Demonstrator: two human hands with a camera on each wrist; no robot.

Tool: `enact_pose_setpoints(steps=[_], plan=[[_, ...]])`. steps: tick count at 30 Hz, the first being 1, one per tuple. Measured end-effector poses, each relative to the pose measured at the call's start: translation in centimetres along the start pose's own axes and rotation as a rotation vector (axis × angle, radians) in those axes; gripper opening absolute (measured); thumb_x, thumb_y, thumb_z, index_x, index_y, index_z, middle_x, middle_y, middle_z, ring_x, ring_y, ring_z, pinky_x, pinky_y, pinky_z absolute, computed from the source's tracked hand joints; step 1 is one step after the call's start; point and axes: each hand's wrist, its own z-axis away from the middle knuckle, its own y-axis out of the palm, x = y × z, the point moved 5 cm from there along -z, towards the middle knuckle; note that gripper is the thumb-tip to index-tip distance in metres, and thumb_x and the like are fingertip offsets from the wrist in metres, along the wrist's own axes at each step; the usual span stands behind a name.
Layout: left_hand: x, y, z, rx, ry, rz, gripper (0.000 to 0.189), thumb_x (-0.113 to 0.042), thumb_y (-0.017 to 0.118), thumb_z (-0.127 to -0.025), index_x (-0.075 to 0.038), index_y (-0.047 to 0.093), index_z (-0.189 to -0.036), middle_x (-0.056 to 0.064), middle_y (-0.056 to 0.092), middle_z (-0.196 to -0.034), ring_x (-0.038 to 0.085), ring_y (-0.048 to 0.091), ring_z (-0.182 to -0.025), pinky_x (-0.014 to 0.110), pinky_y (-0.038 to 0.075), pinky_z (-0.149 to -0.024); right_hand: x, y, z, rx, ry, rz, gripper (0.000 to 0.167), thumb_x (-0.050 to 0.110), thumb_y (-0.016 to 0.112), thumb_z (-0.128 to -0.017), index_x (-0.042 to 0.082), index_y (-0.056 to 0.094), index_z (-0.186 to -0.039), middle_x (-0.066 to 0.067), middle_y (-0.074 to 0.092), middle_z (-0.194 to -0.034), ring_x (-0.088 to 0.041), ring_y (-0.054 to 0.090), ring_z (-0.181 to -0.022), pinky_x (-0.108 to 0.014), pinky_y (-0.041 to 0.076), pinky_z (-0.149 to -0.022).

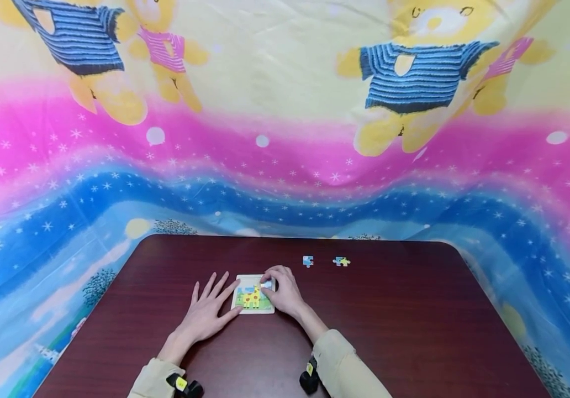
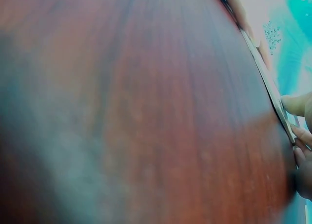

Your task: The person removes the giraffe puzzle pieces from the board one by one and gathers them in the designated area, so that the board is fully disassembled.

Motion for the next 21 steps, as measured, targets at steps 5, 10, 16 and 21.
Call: enact_pose_setpoints(steps=[5,10,16,21], plan=[[0.03,0.01,-0.11,0.008,-0.010,0.004,0.076,-0.064,0.062,-0.104,-0.031,0.045,-0.170,0.010,0.029,-0.183,0.044,0.016,-0.173,0.080,0.008,-0.132,0.02,0.11,0.12,-0.017,-0.021,0.042,0.008,0.008,0.081,-0.099,0.015,0.079,-0.102,-0.009,0.066,-0.130,-0.031,0.054,-0.132,-0.057,0.049,-0.112],[0.00,-0.04,-0.04,0.005,-0.015,0.010,0.076,-0.065,0.061,-0.104,-0.030,0.046,-0.170,0.010,0.030,-0.183,0.044,0.017,-0.172,0.080,0.008,-0.131,0.05,0.26,0.29,-0.023,-0.038,0.051,0.009,0.006,0.079,-0.100,0.015,0.078,-0.103,-0.008,0.065,-0.129,-0.029,0.055,-0.127,-0.057,0.051,-0.107],[0.08,0.04,-0.07,0.014,-0.019,0.004,0.075,-0.065,0.061,-0.104,-0.031,0.045,-0.170,0.010,0.030,-0.183,0.044,0.016,-0.173,0.080,0.008,-0.132,0.04,0.22,0.41,-0.019,-0.035,0.049,0.009,0.007,0.079,-0.100,0.015,0.077,-0.105,-0.007,0.065,-0.129,-0.029,0.056,-0.124,-0.053,0.050,-0.105],[0.11,0.07,0.06,-0.013,-0.001,0.028,0.076,-0.064,0.064,-0.103,-0.030,0.047,-0.169,0.011,0.032,-0.182,0.046,0.019,-0.171,0.081,0.009,-0.130,0.01,0.35,0.47,-0.025,-0.043,0.043,0.011,0.006,0.078,-0.101,0.016,0.076,-0.105,-0.008,0.064,-0.130,-0.029,0.056,-0.125,-0.054,0.049,-0.104]])
